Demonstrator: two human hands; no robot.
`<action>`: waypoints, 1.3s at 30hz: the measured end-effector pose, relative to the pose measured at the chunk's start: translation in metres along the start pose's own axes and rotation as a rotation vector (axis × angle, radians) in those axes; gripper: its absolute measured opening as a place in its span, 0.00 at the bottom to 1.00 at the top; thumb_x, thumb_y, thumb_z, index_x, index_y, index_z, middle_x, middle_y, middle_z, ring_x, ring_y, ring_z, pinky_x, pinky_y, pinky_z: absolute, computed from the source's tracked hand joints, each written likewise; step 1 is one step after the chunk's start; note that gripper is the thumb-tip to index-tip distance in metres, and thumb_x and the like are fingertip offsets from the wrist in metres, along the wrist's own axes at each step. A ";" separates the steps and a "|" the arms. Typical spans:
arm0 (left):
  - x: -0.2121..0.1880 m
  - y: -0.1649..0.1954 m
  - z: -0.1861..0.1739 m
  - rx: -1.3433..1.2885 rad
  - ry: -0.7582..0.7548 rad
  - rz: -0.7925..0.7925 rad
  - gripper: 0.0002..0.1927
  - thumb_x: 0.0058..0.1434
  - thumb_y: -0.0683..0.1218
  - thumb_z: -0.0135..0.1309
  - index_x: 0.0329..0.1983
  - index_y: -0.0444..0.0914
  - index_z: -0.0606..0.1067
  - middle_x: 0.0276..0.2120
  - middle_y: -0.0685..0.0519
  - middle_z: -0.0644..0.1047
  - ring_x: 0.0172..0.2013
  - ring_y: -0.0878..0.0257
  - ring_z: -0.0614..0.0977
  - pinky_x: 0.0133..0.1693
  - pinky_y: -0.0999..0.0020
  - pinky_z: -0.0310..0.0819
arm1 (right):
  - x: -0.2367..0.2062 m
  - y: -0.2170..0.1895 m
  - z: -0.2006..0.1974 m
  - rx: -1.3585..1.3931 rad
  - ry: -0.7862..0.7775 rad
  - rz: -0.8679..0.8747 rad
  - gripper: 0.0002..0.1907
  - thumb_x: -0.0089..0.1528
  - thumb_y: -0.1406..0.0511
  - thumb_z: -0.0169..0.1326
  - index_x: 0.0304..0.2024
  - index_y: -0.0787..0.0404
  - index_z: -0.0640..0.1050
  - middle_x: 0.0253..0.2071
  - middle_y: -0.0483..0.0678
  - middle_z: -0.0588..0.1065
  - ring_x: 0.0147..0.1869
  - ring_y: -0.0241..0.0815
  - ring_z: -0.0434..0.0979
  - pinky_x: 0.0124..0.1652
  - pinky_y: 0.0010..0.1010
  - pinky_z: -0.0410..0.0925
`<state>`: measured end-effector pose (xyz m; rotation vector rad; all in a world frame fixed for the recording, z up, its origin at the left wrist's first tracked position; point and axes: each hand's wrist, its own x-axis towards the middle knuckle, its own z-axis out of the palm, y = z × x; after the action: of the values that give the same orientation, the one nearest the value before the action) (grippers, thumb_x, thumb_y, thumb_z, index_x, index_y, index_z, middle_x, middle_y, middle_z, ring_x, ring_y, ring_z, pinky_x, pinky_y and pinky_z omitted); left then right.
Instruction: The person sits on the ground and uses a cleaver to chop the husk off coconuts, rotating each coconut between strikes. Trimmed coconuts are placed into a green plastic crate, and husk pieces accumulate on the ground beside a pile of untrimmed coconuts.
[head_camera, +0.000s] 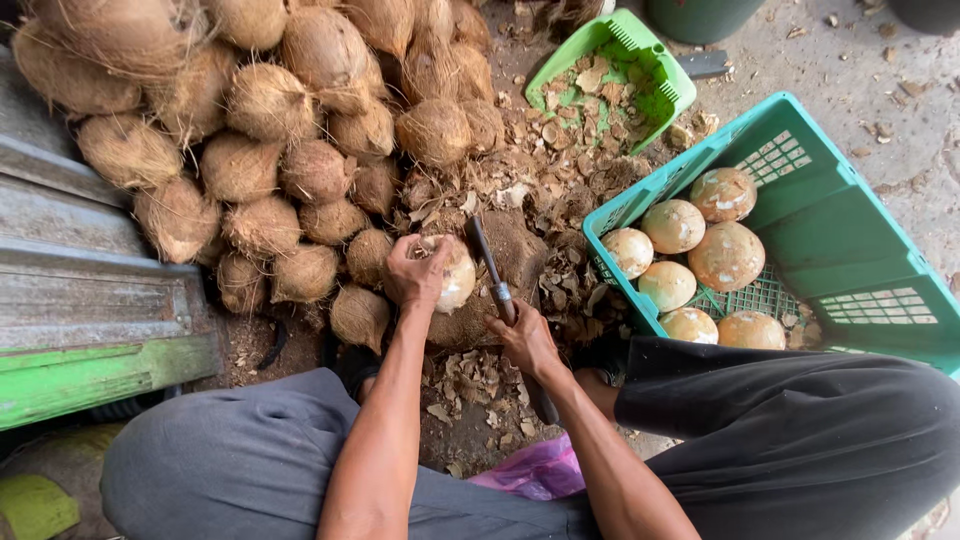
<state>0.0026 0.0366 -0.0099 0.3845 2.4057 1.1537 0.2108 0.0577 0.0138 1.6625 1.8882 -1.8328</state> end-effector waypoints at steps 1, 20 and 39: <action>0.001 -0.003 0.000 -0.097 0.024 0.024 0.30 0.47 0.67 0.63 0.42 0.41 0.80 0.33 0.53 0.80 0.34 0.59 0.81 0.36 0.57 0.76 | -0.005 -0.007 -0.003 -0.003 0.006 -0.034 0.18 0.66 0.54 0.55 0.44 0.64 0.72 0.25 0.44 0.70 0.21 0.36 0.67 0.21 0.33 0.67; 0.003 0.006 0.012 0.175 -0.002 -0.094 0.25 0.65 0.68 0.47 0.45 0.46 0.80 0.37 0.51 0.82 0.34 0.58 0.81 0.36 0.60 0.75 | -0.029 -0.026 -0.020 0.119 0.170 -0.337 0.19 0.66 0.56 0.55 0.27 0.59 0.67 0.20 0.39 0.63 0.23 0.34 0.63 0.22 0.33 0.59; 0.004 0.008 0.014 0.147 0.018 -0.094 0.25 0.63 0.66 0.50 0.37 0.41 0.80 0.27 0.53 0.78 0.26 0.62 0.76 0.28 0.61 0.70 | -0.020 -0.016 0.000 0.530 -0.005 -0.208 0.10 0.65 0.61 0.55 0.33 0.58 0.72 0.19 0.39 0.66 0.19 0.33 0.60 0.18 0.33 0.52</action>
<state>0.0070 0.0525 -0.0127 0.3047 2.5039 0.9475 0.2085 0.0489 0.0379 1.6180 1.7261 -2.5971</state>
